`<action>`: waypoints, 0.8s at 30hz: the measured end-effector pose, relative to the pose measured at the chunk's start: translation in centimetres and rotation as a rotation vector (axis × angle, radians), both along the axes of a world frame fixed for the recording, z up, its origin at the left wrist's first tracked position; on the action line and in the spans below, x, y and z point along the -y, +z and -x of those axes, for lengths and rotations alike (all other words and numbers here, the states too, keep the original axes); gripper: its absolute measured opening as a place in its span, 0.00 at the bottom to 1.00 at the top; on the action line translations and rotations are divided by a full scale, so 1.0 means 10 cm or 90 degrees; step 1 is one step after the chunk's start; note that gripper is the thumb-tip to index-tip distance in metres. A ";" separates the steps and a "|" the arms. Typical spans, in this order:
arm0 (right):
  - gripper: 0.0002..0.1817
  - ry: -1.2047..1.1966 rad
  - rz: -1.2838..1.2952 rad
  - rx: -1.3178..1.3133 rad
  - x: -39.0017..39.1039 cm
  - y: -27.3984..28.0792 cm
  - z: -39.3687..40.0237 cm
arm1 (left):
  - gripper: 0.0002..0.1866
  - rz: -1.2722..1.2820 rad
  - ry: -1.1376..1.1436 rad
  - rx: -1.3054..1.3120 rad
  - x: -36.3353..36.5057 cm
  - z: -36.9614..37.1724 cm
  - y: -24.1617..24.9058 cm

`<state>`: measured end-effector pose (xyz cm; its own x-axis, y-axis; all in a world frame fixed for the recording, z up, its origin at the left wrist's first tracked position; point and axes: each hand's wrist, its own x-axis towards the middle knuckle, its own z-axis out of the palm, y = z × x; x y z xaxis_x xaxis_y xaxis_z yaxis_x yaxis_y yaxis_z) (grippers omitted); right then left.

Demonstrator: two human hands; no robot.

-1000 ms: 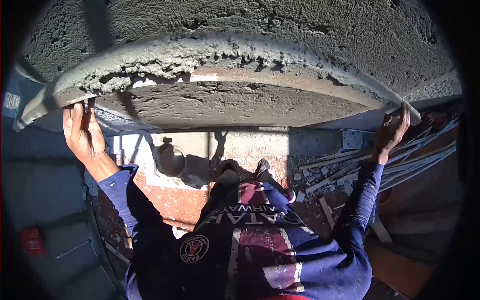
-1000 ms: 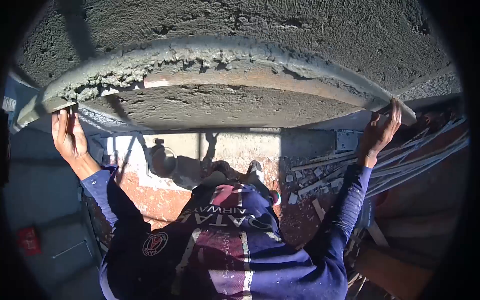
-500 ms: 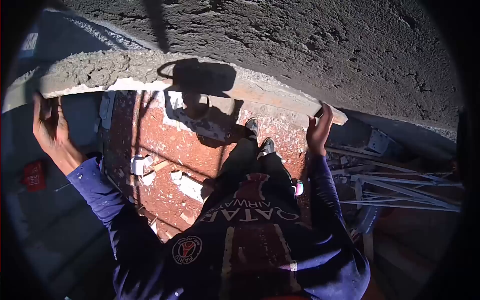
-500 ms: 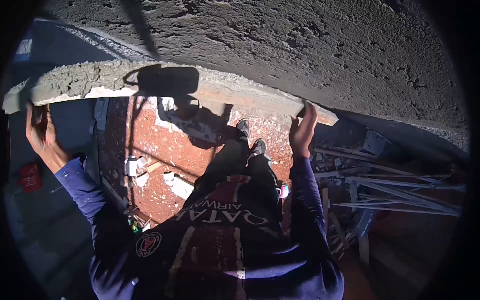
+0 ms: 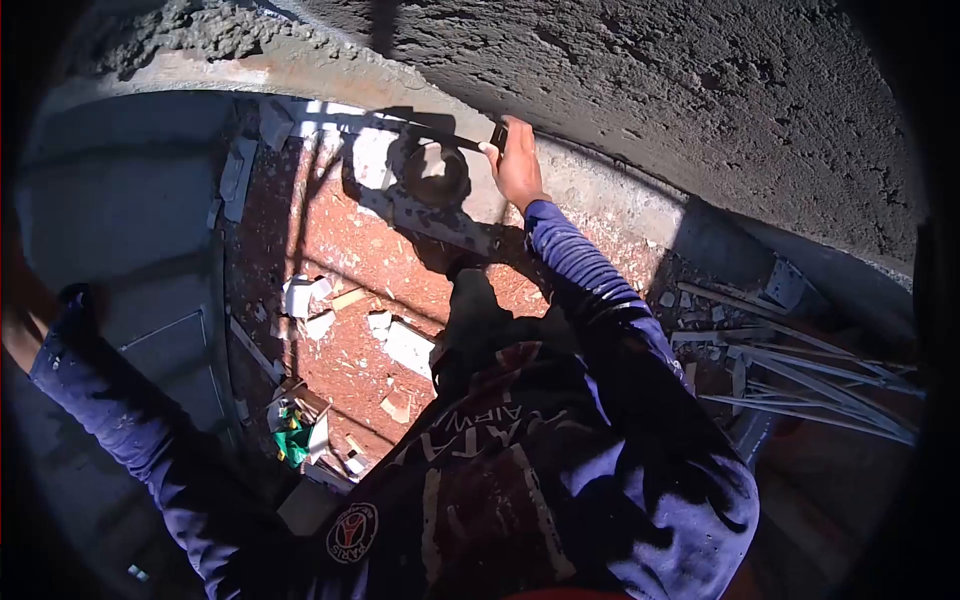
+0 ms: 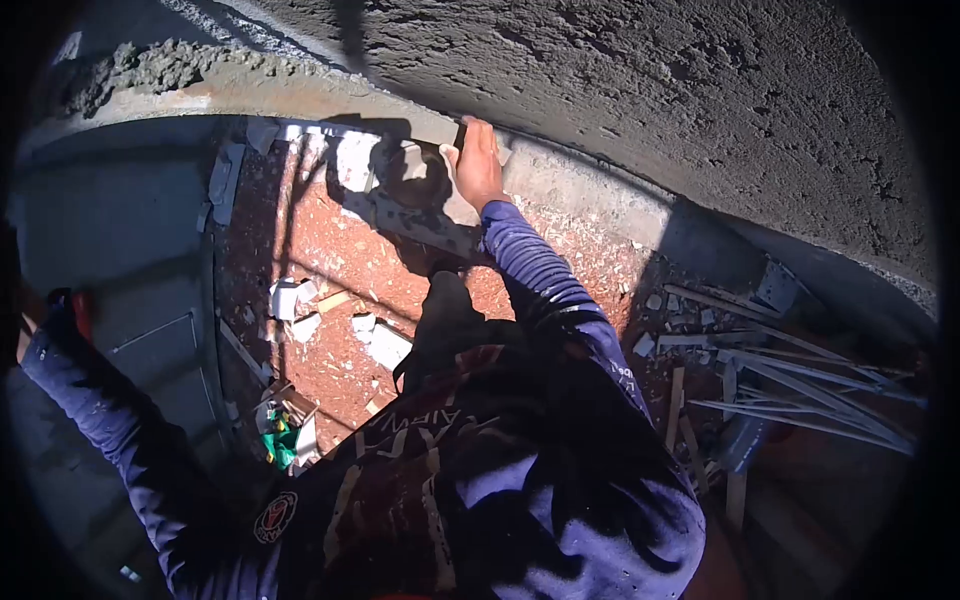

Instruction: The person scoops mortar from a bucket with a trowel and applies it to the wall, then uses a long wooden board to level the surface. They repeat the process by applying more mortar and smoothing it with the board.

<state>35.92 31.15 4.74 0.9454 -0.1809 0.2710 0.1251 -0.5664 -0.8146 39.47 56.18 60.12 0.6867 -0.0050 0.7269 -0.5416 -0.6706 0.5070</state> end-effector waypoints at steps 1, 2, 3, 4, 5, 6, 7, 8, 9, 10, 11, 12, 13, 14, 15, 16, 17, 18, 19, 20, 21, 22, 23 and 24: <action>0.30 -0.032 0.019 -0.056 -0.01 -0.09 0.04 | 0.08 0.164 -0.003 0.010 0.22 0.02 -0.45; 0.30 -0.065 0.036 -0.085 0.04 -0.20 0.12 | 0.11 0.267 -0.130 -0.092 -0.95 -0.51 -0.97; 0.28 -0.114 -0.005 -0.179 0.10 -0.41 0.27 | 0.12 0.218 -0.100 -0.079 0.09 -0.13 -1.57; 0.26 -0.169 -0.011 -0.200 0.20 -0.59 0.49 | 0.20 0.235 -0.102 -0.163 0.26 -0.10 -2.10; 0.26 -0.247 -0.040 -0.290 0.31 -0.76 0.78 | 0.31 0.263 -0.177 -0.192 0.12 -0.24 -2.85; 0.26 -0.337 -0.018 -0.355 0.42 -0.97 1.15 | 0.37 0.342 -0.166 -0.269 0.12 -0.27 -3.32; 0.25 -0.403 0.051 -0.355 0.53 -1.16 1.61 | 0.36 0.346 -0.185 -0.265 0.13 -0.28 -3.42; 0.24 -0.495 -0.055 -0.389 0.66 -1.46 2.12 | 0.35 0.351 -0.206 -0.265 0.15 -0.30 -3.48; 0.26 -0.538 -0.031 -0.456 0.74 -1.39 2.63 | 0.32 0.393 -0.234 -0.241 0.21 -0.31 -3.38; 0.27 -0.497 -0.156 -0.600 0.86 -1.31 3.14 | 0.30 0.229 -0.215 -0.267 0.07 -0.39 -3.34; 0.20 -0.751 -0.286 -0.407 0.64 -1.17 3.56 | 0.29 0.231 -0.209 -0.286 0.02 -0.41 -3.41; 0.17 -0.735 -0.341 -0.535 0.68 -1.09 4.07 | 0.29 0.233 -0.204 -0.300 -0.01 -0.44 -3.50; 0.15 -0.801 -0.400 -0.535 0.56 -0.98 4.45 | 0.29 0.229 -0.188 -0.326 -0.06 -0.47 -3.63; 0.14 -0.867 -0.460 -0.538 0.38 -0.84 4.79 | 0.30 0.222 -0.170 -0.357 -0.10 -0.46 -3.77; 0.13 -0.892 -0.480 -0.543 0.17 -0.68 5.01 | 0.22 0.282 -0.197 -0.140 -0.03 -0.51 -3.93; 0.12 -0.915 -0.498 -0.546 0.00 -0.55 5.19 | 0.22 0.149 -0.161 -0.188 -0.14 -0.52 -3.88; 0.14 -0.958 -0.542 -0.598 -0.17 -0.58 5.44 | 0.21 0.205 -0.166 -0.169 -0.13 -0.55 -3.92; 0.17 -0.997 -0.584 -0.654 -0.29 -0.64 5.66 | 0.20 0.259 -0.165 -0.150 -0.14 -0.55 -3.96; 0.20 -1.016 -0.626 -0.675 -0.41 -0.57 5.69 | 0.20 0.259 -0.161 -0.154 -0.23 -0.50 -3.97; 0.23 -1.035 -0.674 -0.685 -0.53 -0.60 5.66 | 0.23 0.298 -0.205 -0.216 -0.33 -0.51 -3.96; 0.23 -0.975 -0.708 -0.690 -0.54 -0.65 5.56 | 0.27 0.343 -0.256 -0.267 -0.38 -0.59 -3.92; 0.24 -0.914 -0.737 -0.708 -0.59 -0.65 5.52 | 0.21 0.224 -0.208 -0.238 -0.51 -0.62 -3.86; 0.22 -0.843 -0.729 -0.742 -0.56 -0.63 5.35 | 0.20 0.190 -0.149 -0.292 -0.56 -0.51 -3.64; 0.21 -0.787 -0.689 -0.750 -0.52 -0.48 5.02 | 0.19 0.156 -0.086 -0.343 -0.60 -0.42 -3.32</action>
